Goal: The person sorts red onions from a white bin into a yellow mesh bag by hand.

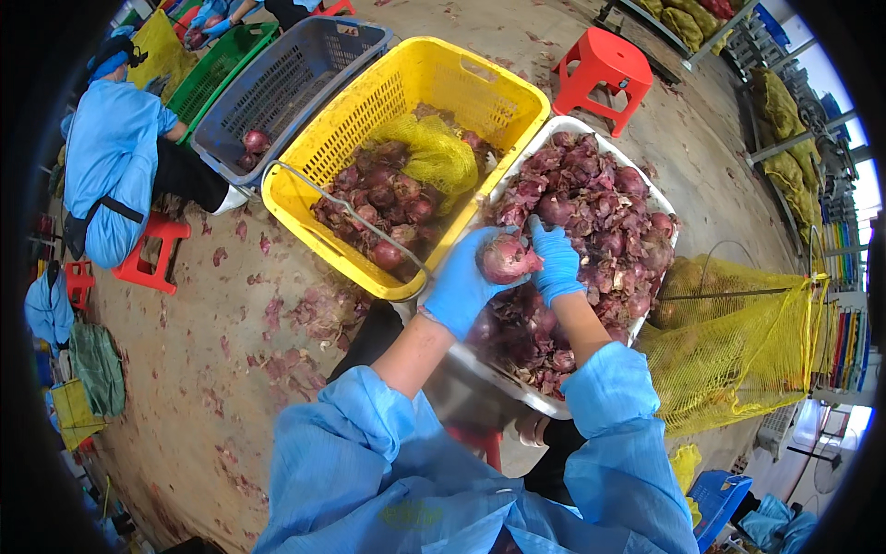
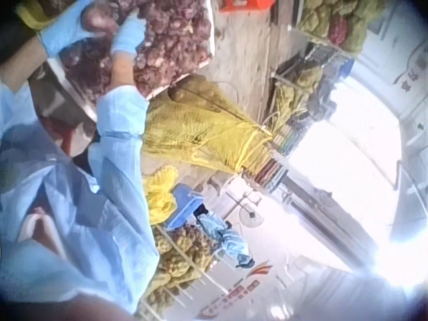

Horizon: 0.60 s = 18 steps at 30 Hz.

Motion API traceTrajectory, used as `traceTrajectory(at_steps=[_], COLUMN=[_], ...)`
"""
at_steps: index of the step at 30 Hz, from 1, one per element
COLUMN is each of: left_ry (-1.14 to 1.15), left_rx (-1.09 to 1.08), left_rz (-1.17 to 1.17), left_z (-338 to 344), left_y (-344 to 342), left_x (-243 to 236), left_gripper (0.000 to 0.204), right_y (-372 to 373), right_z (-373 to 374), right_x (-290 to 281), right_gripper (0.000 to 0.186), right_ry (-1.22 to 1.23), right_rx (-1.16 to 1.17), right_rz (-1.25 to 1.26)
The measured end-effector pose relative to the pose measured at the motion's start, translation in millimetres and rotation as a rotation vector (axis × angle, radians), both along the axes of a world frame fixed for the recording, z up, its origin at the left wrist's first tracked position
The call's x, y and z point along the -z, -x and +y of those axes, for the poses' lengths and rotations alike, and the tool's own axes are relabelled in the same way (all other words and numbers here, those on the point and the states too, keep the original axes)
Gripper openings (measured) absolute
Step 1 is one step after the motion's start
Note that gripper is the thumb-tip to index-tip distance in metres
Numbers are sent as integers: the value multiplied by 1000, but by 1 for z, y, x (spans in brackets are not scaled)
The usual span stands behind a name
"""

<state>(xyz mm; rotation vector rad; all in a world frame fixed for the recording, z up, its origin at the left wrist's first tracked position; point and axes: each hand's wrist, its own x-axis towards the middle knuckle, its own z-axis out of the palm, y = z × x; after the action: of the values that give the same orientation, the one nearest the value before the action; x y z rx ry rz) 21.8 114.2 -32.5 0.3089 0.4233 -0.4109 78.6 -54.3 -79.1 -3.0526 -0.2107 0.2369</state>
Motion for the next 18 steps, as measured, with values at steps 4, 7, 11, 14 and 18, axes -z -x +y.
traceTrajectory(at_steps=[4,7,11,14,18], left_ry=[-9,-7,-106,-275,-882], left_rx=[-84,-115,-72,3,51], left_rz=[-12,4,-74,-151,-491], left_z=[8,12,5,0,-37], left_y=[-2,-3,7,7,23], left_x=[-6,3,-14,-7,-43], left_gripper=[36,36,34,34,42], right_y=[8,18,61,89,121], right_z=[-7,-27,-48,-43,-63], right_x=[-8,-10,-41,-82,-40], right_gripper=[57,51,52,57,51], right_ry=[-241,-1173,-2206,-2339,-1843], right_rx=[32,274,480,643,495], right_rz=[3,350,775,814,637])
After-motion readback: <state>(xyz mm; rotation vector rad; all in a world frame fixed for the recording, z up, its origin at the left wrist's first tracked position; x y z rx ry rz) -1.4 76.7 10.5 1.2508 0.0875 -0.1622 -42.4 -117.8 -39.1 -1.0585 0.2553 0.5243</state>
